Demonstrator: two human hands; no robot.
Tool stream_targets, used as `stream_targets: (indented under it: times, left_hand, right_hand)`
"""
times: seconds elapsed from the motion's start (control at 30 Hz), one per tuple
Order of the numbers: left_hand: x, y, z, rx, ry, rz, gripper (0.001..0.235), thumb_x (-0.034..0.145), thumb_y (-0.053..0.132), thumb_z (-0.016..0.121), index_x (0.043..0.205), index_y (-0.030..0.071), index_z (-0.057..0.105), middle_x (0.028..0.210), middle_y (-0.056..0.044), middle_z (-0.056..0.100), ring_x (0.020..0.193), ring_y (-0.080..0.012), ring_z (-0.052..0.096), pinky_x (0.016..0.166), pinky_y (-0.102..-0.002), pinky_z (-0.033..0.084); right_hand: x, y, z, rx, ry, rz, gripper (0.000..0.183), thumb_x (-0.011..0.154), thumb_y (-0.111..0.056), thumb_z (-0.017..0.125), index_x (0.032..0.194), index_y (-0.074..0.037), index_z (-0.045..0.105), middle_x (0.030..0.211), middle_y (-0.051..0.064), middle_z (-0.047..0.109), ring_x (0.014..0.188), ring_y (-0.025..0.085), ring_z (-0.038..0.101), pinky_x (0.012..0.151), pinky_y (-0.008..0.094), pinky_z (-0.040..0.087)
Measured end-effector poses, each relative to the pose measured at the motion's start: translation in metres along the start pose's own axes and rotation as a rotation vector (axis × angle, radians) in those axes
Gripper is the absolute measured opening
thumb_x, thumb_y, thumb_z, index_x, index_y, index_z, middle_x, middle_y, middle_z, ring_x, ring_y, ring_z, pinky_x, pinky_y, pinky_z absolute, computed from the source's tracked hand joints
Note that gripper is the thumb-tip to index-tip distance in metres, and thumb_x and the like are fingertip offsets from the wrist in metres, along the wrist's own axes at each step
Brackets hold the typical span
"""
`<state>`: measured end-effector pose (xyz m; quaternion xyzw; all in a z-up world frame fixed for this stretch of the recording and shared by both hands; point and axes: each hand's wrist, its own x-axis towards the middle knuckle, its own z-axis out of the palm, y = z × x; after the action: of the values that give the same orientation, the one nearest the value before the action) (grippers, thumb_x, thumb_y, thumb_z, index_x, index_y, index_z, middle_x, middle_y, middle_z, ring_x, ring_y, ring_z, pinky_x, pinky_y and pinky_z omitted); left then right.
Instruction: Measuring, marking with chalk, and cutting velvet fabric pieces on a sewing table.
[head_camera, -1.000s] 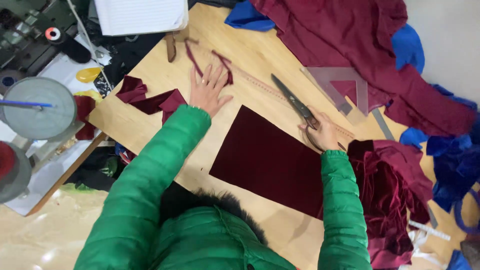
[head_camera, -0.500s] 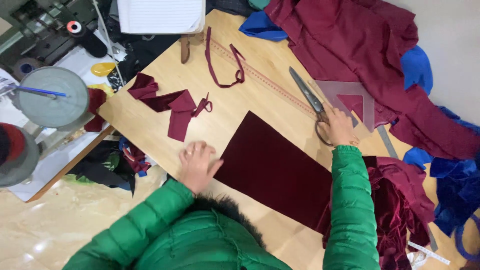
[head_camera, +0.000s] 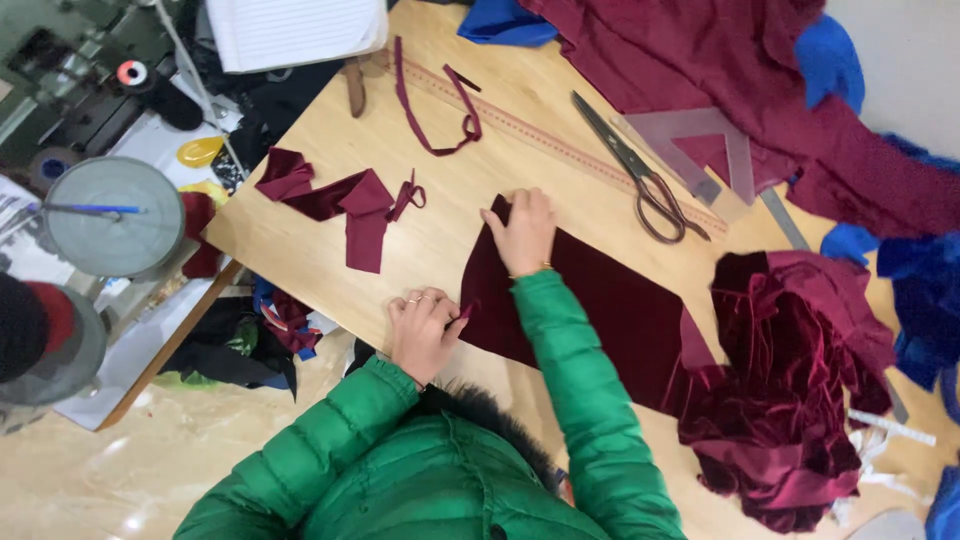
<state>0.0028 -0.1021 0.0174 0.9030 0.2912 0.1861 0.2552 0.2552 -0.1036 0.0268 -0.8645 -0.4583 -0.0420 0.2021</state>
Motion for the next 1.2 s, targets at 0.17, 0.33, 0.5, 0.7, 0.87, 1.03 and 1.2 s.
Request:
stream_targets:
  times: [0.17, 0.33, 0.5, 0.7, 0.87, 1.03, 1.2]
  left_hand:
    - [0.003, 0.008, -0.019, -0.166, -0.069, -0.091, 0.017, 0.087, 0.040, 0.077, 0.090, 0.027, 0.067, 0.075, 0.009, 0.072, 0.081, -0.0169, 0.068, 0.086, -0.040, 0.037]
    - [0.019, 0.058, -0.040, -0.333, -0.152, -0.047, 0.017, 0.086, 0.040, 0.079, 0.092, 0.027, 0.069, 0.075, 0.007, 0.077, 0.079, -0.0188, 0.074, 0.084, -0.037, 0.042]
    - [0.027, 0.143, -0.016, -0.450, -0.204, 0.161, 0.019, 0.085, 0.041, 0.080, 0.091, 0.029, 0.067, 0.076, 0.010, 0.075, 0.082, -0.0167, 0.073, 0.091, -0.038, 0.039]
    - [0.017, 0.216, 0.073, -0.574, -0.445, 0.423, 0.028, 0.089, 0.050, 0.070, 0.101, 0.025, 0.062, 0.081, 0.002, 0.076, 0.087, -0.0197, 0.072, 0.093, -0.041, 0.035]
    - [0.026, 0.190, 0.144, -0.255, -0.219, 0.555, 0.030, 0.093, 0.051, 0.066, 0.108, 0.025, 0.065, 0.117, -0.002, 0.073, 0.112, -0.0270, 0.066, 0.093, -0.050, 0.043]
    - [0.086, 0.165, 0.094, -0.003, -0.158, 0.328, 0.048, 0.083, 0.047, 0.078, 0.116, 0.017, 0.062, 0.118, -0.009, 0.064, 0.112, -0.0327, 0.061, 0.088, -0.051, 0.045]
    - [0.073, 0.153, 0.126, 0.058, -0.201, 0.278, 0.051, 0.084, 0.051, 0.077, 0.111, 0.011, 0.062, 0.120, -0.010, 0.057, 0.116, -0.0315, 0.052, 0.093, -0.049, 0.038]
  right_hand:
    - [-0.008, 0.002, 0.023, -0.014, 0.030, 0.110, 0.018, 0.087, -0.024, 0.079, 0.091, -0.016, 0.063, 0.089, -0.001, 0.056, 0.093, 0.024, 0.063, 0.084, 0.044, 0.050]
    - [-0.029, 0.037, -0.049, 0.372, 0.105, 0.287, 0.010, 0.095, -0.022, 0.073, 0.101, -0.014, 0.072, 0.095, 0.008, 0.069, 0.100, 0.032, 0.068, 0.089, 0.046, 0.053]
    - [-0.101, 0.143, -0.123, 0.672, 0.249, 0.501, 0.020, 0.101, -0.012, 0.070, 0.120, -0.006, 0.071, 0.113, 0.016, 0.073, 0.106, 0.025, 0.070, 0.088, 0.038, 0.058]
    - [-0.181, 0.248, -0.147, 0.885, 0.396, 0.773, 0.024, 0.103, -0.010, 0.067, 0.126, -0.004, 0.067, 0.107, 0.011, 0.067, 0.088, 0.013, 0.066, 0.079, 0.030, 0.064]
    - [-0.223, 0.234, -0.189, 0.203, 0.363, 0.621, 0.036, 0.106, -0.013, 0.066, 0.141, -0.007, 0.062, 0.128, 0.019, 0.065, 0.119, 0.036, 0.064, 0.094, 0.046, 0.058]
    - [-0.277, 0.204, -0.198, -0.009, 0.364, 0.554, 0.035, 0.103, -0.015, 0.067, 0.137, -0.009, 0.066, 0.123, 0.015, 0.064, 0.120, 0.035, 0.061, 0.102, 0.048, 0.049]
    - [-0.320, 0.195, -0.183, -0.462, 0.223, 0.575, 0.046, 0.104, -0.048, 0.062, 0.144, -0.024, 0.062, 0.149, 0.011, 0.053, 0.144, 0.032, 0.041, 0.119, 0.056, 0.022]
